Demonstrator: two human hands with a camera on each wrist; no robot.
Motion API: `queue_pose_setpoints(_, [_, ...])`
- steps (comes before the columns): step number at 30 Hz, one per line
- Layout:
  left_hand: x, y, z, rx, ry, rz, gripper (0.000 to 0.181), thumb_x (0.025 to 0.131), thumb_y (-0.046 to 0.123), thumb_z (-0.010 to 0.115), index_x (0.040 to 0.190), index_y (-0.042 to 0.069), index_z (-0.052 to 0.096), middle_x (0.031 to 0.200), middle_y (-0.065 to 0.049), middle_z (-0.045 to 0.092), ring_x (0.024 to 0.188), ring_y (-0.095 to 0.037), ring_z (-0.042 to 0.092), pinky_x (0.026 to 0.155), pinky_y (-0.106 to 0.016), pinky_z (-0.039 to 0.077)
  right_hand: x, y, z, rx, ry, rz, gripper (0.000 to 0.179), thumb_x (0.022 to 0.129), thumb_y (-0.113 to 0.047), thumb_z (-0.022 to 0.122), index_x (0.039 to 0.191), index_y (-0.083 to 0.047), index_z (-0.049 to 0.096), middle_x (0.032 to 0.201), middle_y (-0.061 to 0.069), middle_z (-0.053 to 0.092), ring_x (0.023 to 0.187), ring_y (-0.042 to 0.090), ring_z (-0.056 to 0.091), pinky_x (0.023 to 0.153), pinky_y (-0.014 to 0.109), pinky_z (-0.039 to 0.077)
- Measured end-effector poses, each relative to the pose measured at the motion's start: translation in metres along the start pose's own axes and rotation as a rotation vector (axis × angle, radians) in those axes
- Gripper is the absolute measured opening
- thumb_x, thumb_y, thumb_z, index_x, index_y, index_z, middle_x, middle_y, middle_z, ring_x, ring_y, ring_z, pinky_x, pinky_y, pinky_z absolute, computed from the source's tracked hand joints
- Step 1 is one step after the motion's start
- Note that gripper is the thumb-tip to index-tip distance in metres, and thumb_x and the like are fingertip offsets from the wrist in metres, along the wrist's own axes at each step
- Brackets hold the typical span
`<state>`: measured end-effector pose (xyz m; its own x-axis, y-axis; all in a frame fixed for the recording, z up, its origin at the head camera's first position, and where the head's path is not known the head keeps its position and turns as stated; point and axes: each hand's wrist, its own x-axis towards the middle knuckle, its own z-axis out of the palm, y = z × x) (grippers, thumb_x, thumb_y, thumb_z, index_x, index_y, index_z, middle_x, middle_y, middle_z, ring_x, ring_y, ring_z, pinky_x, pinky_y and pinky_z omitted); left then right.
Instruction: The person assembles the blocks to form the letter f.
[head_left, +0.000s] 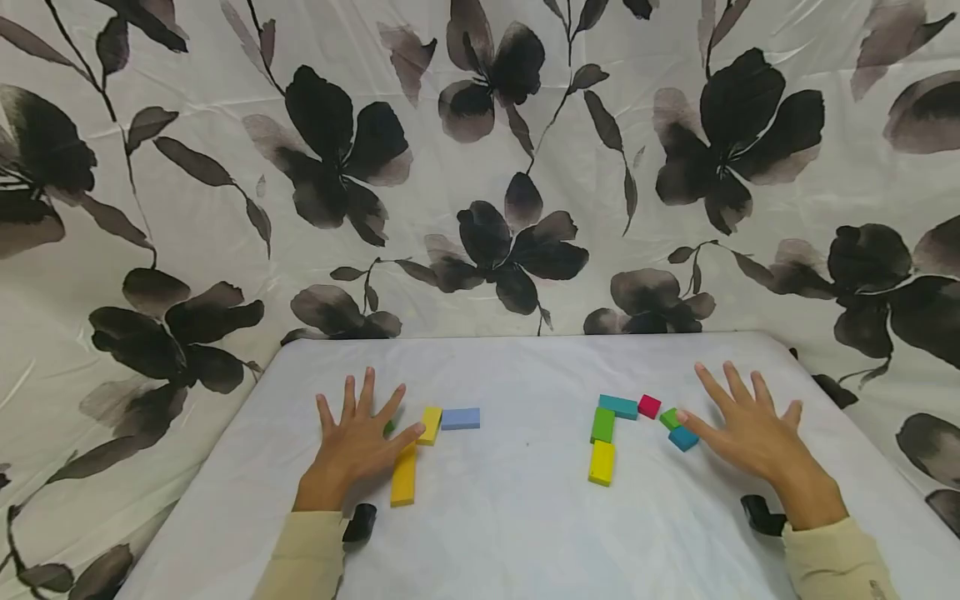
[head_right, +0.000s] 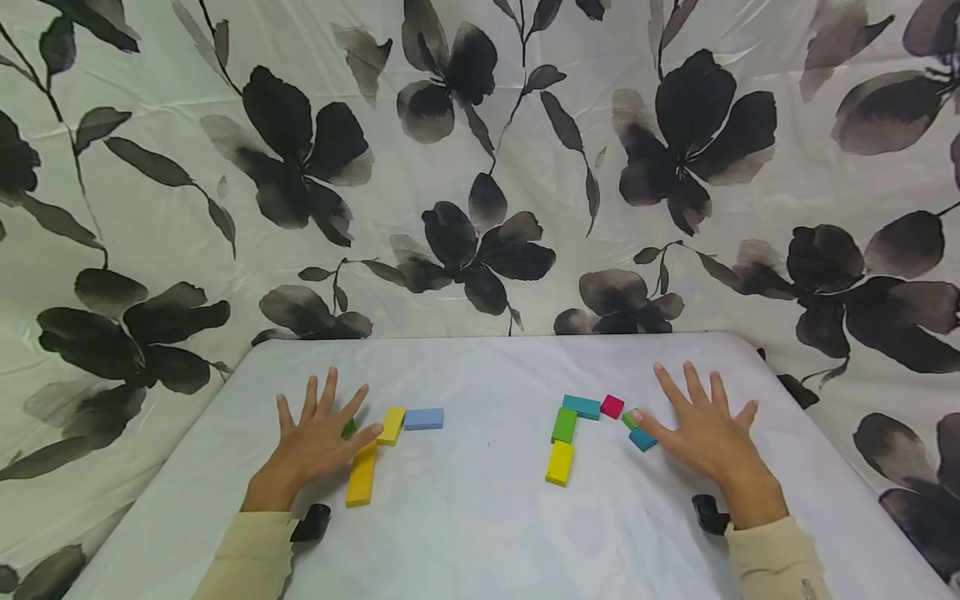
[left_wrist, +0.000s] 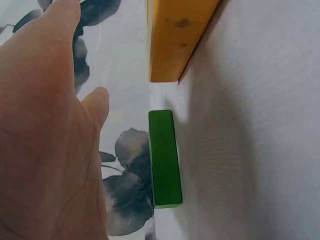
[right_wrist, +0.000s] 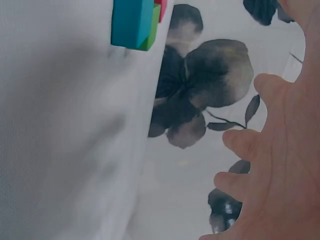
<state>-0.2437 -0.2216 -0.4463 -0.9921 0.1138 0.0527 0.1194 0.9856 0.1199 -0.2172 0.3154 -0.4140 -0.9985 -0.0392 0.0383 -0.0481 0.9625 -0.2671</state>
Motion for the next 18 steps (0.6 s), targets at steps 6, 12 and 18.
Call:
queue_pose_setpoints(6, [-0.002, 0.006, -0.003, 0.028, 0.016, 0.031, 0.094, 0.086, 0.087, 0.023, 0.159, 0.028, 0.030, 0.167, -0.017, -0.003, 0.149, -0.046, -0.009, 0.102, -0.068, -0.028, -0.001, -0.004, -0.001, -0.020, 0.022, -0.020, 0.095, 0.093, -0.075, 0.039, 0.162, -0.020, 0.006, 0.159, 0.034, 0.004, 0.139, 0.065, -0.004, 0.090, 0.087, -0.014])
queue_pose_setpoints(12, [-0.005, 0.012, -0.001, 0.042, 0.011, 0.063, 0.096, 0.086, 0.088, 0.026, 0.156, 0.024, 0.040, 0.166, -0.019, 0.007, 0.150, -0.045, -0.003, 0.106, -0.069, -0.022, -0.006, -0.007, 0.002, -0.018, 0.014, -0.048, 0.093, 0.093, -0.074, 0.042, 0.162, -0.020, 0.012, 0.159, 0.034, 0.012, 0.139, 0.063, 0.007, 0.094, 0.087, -0.004])
queue_pose_setpoints(18, [-0.008, 0.015, -0.001, 0.030, 0.070, 0.107, 0.087, 0.089, 0.081, 0.037, 0.148, 0.019, 0.052, 0.162, -0.019, 0.024, 0.150, -0.043, 0.012, 0.110, -0.073, -0.009, -0.009, -0.011, 0.009, 0.003, 0.045, -0.089, 0.088, 0.095, -0.069, 0.046, 0.161, -0.018, 0.020, 0.155, 0.033, 0.026, 0.136, 0.059, 0.024, 0.098, 0.083, 0.015])
